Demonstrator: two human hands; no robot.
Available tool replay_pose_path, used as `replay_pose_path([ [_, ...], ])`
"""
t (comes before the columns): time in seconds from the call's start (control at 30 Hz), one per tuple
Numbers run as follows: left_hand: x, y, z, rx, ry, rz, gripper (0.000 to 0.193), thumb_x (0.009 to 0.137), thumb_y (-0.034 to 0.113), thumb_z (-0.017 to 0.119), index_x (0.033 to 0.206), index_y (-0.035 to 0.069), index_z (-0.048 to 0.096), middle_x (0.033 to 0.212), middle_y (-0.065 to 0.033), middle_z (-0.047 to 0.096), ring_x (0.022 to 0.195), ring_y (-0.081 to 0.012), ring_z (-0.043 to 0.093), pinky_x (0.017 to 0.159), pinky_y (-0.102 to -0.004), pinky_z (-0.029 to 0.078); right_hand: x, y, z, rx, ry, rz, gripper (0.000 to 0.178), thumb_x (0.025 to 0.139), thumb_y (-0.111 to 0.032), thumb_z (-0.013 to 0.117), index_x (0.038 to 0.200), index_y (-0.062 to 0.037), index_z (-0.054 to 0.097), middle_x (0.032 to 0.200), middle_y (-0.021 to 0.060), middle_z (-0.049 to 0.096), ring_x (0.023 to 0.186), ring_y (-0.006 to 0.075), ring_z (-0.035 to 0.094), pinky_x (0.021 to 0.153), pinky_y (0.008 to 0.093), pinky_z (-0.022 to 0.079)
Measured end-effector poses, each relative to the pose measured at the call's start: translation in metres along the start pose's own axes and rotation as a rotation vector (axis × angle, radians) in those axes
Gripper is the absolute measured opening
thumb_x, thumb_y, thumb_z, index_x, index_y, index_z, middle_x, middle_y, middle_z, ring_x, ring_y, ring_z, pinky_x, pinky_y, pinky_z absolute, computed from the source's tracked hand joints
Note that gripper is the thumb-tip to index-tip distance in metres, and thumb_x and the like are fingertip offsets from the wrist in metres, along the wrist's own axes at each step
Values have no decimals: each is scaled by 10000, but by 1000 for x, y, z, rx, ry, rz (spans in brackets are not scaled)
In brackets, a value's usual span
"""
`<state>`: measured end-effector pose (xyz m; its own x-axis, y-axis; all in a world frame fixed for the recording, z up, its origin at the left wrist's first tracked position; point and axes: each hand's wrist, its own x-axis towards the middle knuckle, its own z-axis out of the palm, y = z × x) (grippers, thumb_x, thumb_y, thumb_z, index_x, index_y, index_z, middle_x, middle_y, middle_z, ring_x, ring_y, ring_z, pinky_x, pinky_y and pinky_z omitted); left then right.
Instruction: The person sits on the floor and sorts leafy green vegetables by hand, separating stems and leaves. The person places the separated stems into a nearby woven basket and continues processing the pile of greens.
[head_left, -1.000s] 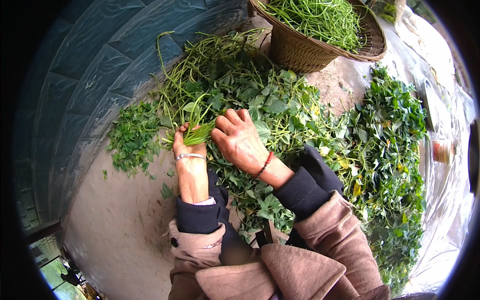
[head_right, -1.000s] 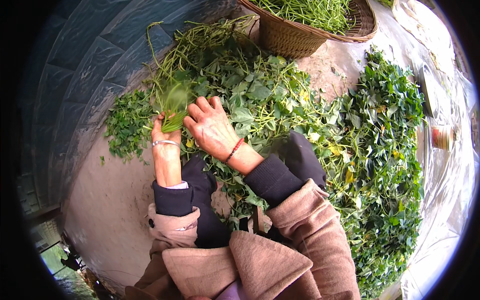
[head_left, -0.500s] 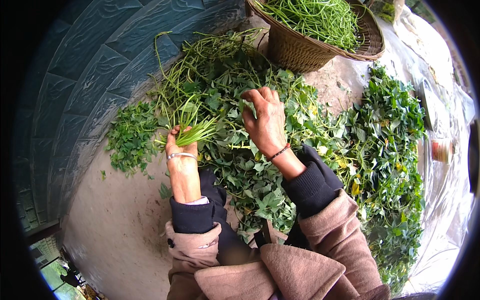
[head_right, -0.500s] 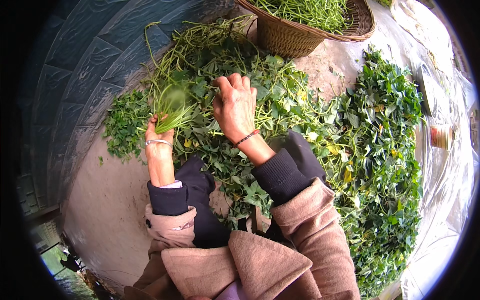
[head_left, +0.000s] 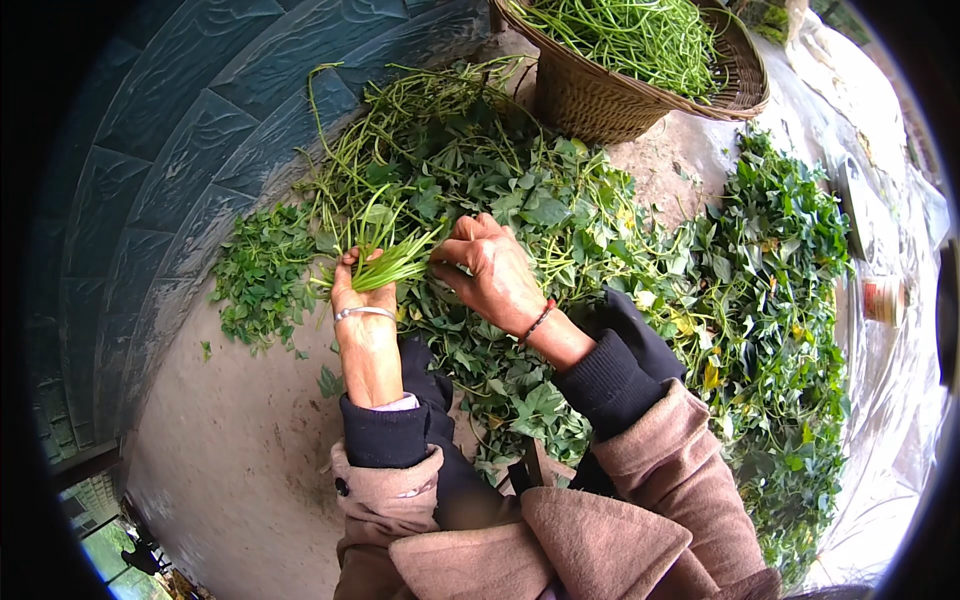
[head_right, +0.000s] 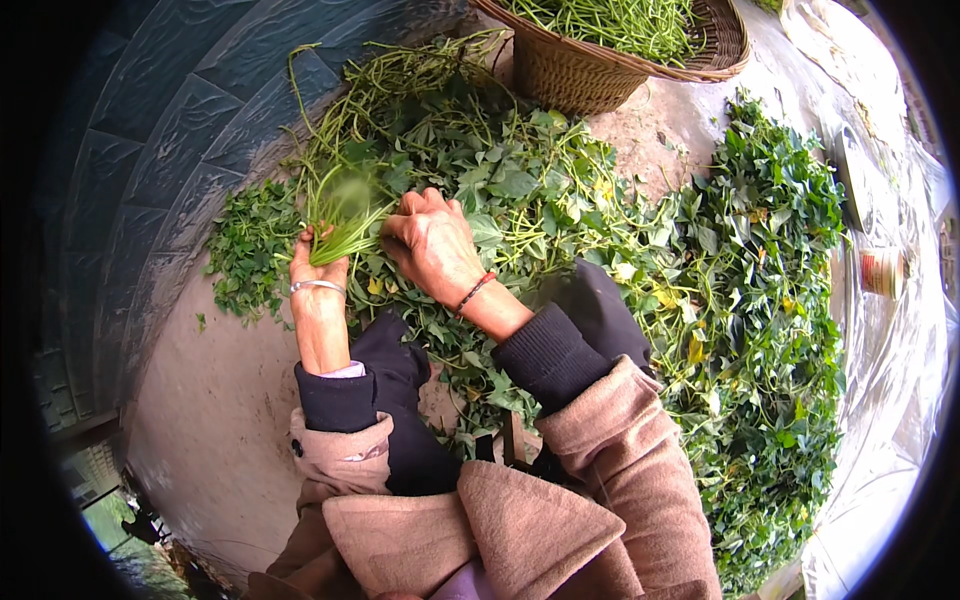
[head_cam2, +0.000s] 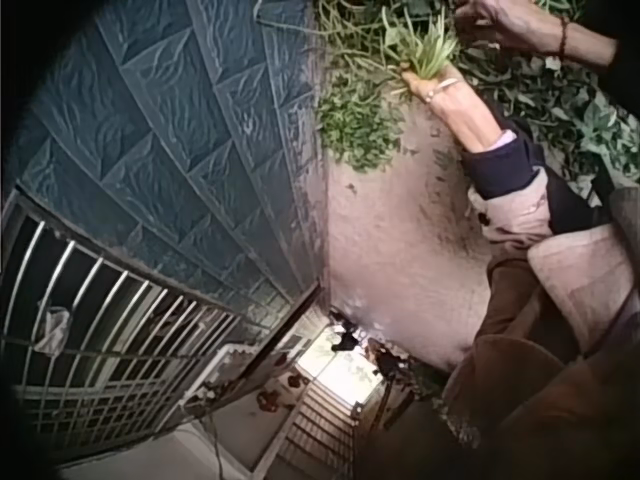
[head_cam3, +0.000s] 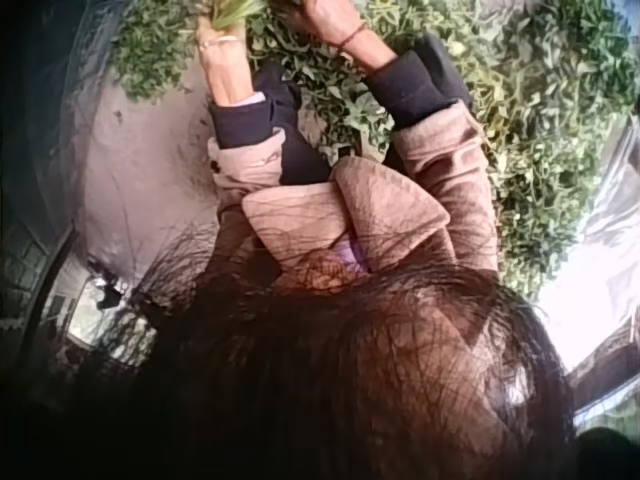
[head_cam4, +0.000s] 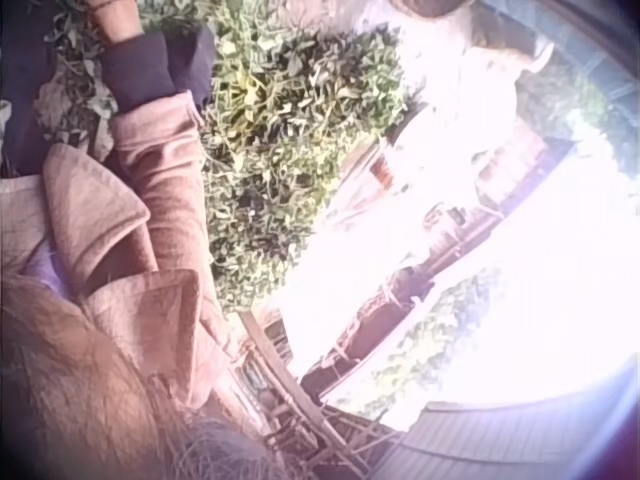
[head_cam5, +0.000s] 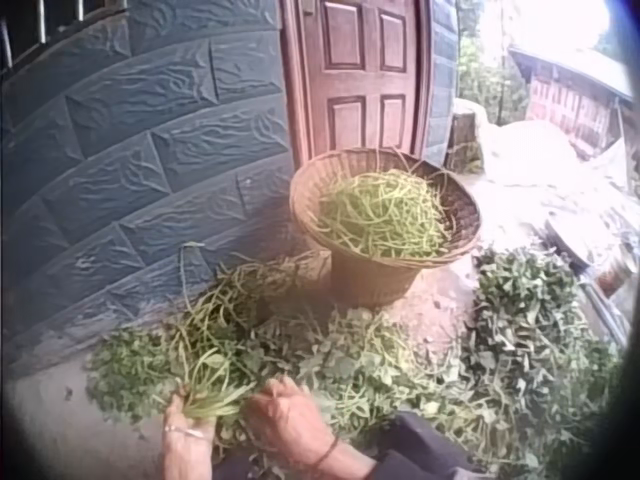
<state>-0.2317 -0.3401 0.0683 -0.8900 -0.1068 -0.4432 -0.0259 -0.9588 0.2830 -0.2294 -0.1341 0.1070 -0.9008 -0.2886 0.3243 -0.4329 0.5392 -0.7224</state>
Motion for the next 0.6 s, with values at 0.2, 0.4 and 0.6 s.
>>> replay_pose_path([
  [0.2,5,3,-2,11,77,34,162,941,125,520,790,74,549,833,-67,614,771,-256,608,786,-417,538,0,3,7,118,-15,51,188,730,-106,724,915,-81,707,872,71,599,865,278,561,780,364,454],
  [0.4,1,4,3,26,65,26,163,951,124,512,802,66,544,851,-87,617,806,-258,612,803,-413,537,0,11,9,132,-123,21,106,762,-105,692,853,-56,672,847,85,590,857,283,556,768,376,450],
  [0.6,2,2,-3,-42,-46,-35,158,954,108,505,813,52,552,900,-119,632,844,-253,612,840,-416,529,-2,8,14,159,-39,140,108,773,-110,653,853,-38,652,864,130,582,882,319,542,767,410,451],
])
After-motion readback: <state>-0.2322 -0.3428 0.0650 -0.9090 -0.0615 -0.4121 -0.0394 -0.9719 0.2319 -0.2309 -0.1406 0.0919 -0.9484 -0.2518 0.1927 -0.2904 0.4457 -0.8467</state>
